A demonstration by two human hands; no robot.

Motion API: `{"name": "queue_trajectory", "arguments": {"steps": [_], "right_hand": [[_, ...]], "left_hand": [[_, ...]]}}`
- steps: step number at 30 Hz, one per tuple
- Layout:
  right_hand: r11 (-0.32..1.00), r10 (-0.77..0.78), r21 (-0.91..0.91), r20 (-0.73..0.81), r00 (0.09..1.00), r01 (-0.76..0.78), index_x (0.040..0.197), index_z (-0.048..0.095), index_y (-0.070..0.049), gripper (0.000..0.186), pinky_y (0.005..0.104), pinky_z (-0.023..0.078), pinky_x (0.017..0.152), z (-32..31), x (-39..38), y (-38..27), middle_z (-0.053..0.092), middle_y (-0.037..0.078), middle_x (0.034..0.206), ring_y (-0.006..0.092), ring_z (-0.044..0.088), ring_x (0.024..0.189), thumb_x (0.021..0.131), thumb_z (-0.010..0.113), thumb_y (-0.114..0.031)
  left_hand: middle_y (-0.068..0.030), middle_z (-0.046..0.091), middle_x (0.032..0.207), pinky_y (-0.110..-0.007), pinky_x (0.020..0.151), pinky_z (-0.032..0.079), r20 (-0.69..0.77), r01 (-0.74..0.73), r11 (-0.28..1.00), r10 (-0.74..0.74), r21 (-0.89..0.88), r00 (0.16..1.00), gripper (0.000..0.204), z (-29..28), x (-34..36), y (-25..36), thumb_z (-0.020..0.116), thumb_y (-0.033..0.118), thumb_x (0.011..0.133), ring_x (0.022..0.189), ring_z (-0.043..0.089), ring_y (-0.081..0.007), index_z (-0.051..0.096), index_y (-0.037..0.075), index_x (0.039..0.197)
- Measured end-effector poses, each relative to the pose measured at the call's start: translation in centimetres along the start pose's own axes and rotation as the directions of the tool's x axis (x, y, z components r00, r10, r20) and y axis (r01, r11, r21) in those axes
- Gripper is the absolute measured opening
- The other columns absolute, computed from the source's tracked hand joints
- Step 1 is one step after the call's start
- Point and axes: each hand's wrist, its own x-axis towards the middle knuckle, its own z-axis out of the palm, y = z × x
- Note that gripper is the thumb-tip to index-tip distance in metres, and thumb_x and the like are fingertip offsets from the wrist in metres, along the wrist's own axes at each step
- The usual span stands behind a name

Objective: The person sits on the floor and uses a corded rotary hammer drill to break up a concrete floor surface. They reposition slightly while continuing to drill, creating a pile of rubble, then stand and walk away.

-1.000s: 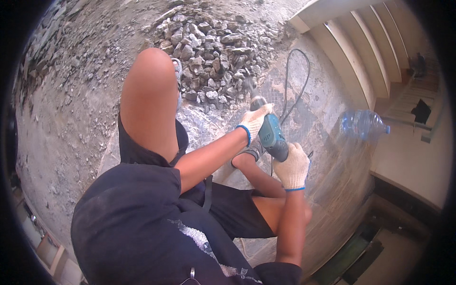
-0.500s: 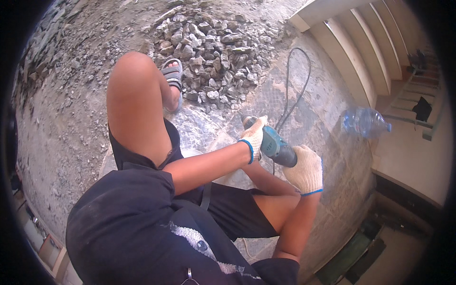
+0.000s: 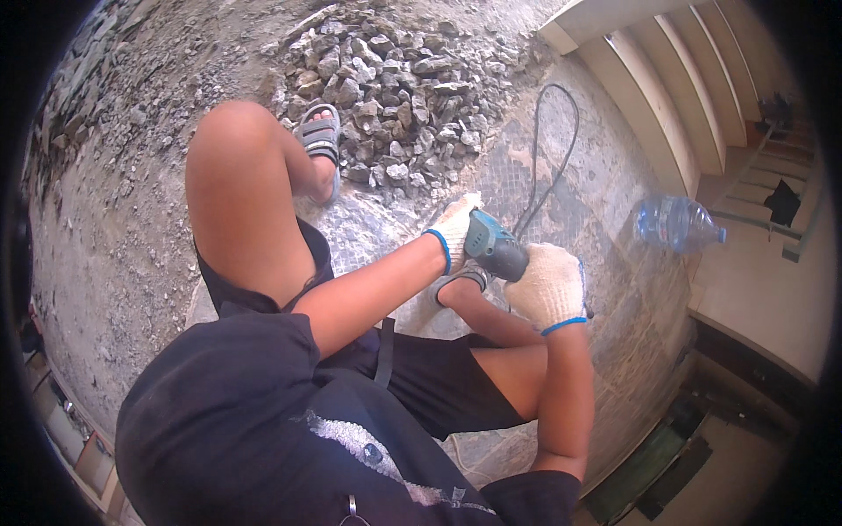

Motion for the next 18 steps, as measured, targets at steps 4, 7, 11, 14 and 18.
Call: {"name": "queue_trajectory", "arguments": {"steps": [4,7,11,14,18], "right_hand": [[1.0,0.026,0.003,0.042,0.999,-0.026,0.098,0.083,0.0,0.043,0.0533,0.065,0.093,0.8,-1.1,-3.6,0.081,0.027,0.104,0.0468,0.081,0.102,0.08,0.092,-0.04],[0.998,0.035,0.054,0.121,0.992,-0.042,0.101,0.083,0.001,0.057,0.0529,0.065,0.091,2.0,-2.8,-6.3,0.079,0.026,0.106,0.0451,0.082,0.101,0.081,0.098,-0.05],[0.998,0.067,-0.009,0.064,0.996,-0.067,0.104,0.085,0.001,0.084,0.0539,0.065,0.092,3.8,-3.3,-7.9,0.081,0.029,0.104,0.0477,0.081,0.102,0.078,0.092,-0.079],[0.996,0.086,0.005,0.125,0.988,-0.088,0.103,0.088,-0.005,0.077,0.0544,0.065,0.09,3.9,-2.5,-7.2,0.082,0.028,0.103,0.0481,0.081,0.1,0.079,0.092,-0.078],[0.99,0.122,0.055,0.133,0.984,-0.13,0.105,0.081,-0.001,0.055,0.0525,0.064,0.092,4.3,-2.8,-7.6,0.079,0.024,0.11,0.0439,0.081,0.104,0.078,0.102,-0.045]], "left_hand": [[-0.0165,0.079,0.106,-0.051,0.093,0.065,0.25,0.161,0.987,-0.148,-0.029,0.957,0.05,-3.3,-1.8,2.2,0.057,0.053,0.117,0.093,0.078,-0.034,0.075,0.006,0.115],[-0.0208,0.081,0.11,-0.048,0.095,0.067,0.288,0.248,0.968,-0.23,-0.026,0.929,0.055,-6.1,-4.2,2.6,0.05,0.047,0.118,0.096,0.08,-0.0358,0.077,-0.001,0.118],[-0.0195,0.081,0.11,-0.049,0.092,0.067,0.4,0.259,0.966,-0.239,0.006,0.885,0.059,-6.8,-4.6,3.7,0.05,0.049,0.118,0.094,0.079,-0.0341,0.076,-0.003,0.122],[-0.0187,0.081,0.108,-0.049,0.091,0.067,0.267,0.266,0.963,-0.247,-0.037,0.932,0.061,-6.3,-4.5,3.7,0.05,0.051,0.118,0.094,0.079,-0.0337,0.076,-0.003,0.123],[-0.0195,0.081,0.11,-0.051,0.092,0.067,0.23,0.226,0.974,-0.22,0.004,0.948,0.059,-6.7,-3.7,3.4,0.052,0.051,0.118,0.095,0.079,-0.0344,0.076,-0.003,0.125]]}}
